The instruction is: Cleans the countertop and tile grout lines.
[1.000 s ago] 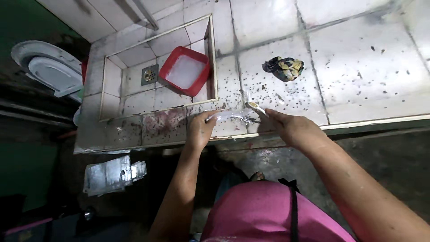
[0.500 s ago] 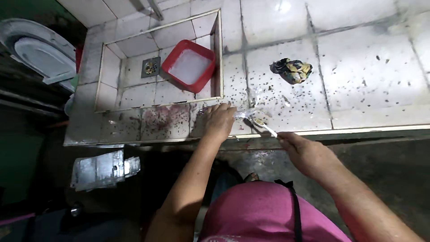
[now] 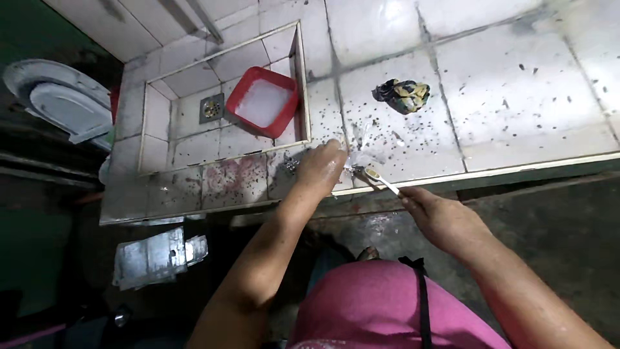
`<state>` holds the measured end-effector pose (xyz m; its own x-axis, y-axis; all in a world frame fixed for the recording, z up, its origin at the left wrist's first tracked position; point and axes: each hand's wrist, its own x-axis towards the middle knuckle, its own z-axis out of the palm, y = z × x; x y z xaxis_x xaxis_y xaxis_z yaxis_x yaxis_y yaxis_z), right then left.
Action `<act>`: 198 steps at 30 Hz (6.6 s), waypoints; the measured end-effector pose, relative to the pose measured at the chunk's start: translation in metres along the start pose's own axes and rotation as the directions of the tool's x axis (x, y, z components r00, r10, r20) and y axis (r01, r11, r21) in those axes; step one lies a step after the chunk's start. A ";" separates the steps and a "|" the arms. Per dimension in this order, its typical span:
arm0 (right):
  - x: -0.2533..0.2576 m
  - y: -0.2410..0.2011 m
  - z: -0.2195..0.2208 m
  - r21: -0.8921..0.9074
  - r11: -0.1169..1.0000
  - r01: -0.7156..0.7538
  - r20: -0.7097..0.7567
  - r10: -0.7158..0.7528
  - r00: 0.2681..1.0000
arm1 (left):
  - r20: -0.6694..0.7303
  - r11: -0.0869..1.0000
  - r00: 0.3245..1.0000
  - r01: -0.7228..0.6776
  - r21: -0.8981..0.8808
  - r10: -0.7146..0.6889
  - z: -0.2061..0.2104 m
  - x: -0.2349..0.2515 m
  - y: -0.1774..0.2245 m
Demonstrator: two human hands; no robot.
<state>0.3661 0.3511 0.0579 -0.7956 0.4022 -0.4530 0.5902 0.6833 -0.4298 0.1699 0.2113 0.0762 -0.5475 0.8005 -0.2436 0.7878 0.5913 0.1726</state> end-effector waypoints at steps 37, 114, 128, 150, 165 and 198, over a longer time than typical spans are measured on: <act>0.029 -0.053 0.017 -0.279 0.960 0.010 0.006 -0.009 1.000 | -0.102 0.746 0.908 0.265 -0.611 -0.406 0.037 -0.025 -0.055; 0.055 0.021 -0.047 -0.400 0.905 -0.147 -0.020 0.151 0.988 | -0.568 0.807 0.573 0.403 -0.432 -0.591 0.098 -0.060 -0.134; 0.078 0.011 -0.055 -0.441 0.892 -0.102 0.046 0.136 0.990 | -0.590 0.809 0.553 0.398 -0.433 -0.588 0.099 -0.061 -0.133; 0.099 -0.041 -0.052 -0.525 0.842 -0.123 0.061 0.182 0.981 | -0.629 0.831 0.543 0.369 -0.416 -0.556 0.103 -0.061 -0.135; 0.112 -0.070 -0.057 -0.539 0.831 -0.138 0.061 0.203 0.977 | -0.645 0.839 0.538 0.372 -0.396 -0.543 0.101 -0.061 -0.133; 0.113 -0.065 -0.049 -0.474 0.870 -0.137 0.013 0.163 0.987 | -0.548 0.818 0.612 0.360 -0.448 -0.570 0.093 -0.065 -0.130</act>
<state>0.2310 0.3821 0.0733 -0.6870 0.5001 -0.5272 0.5579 0.8278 0.0583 0.1294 0.0726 -0.0195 -0.9387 0.2067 0.2760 0.3211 0.8154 0.4816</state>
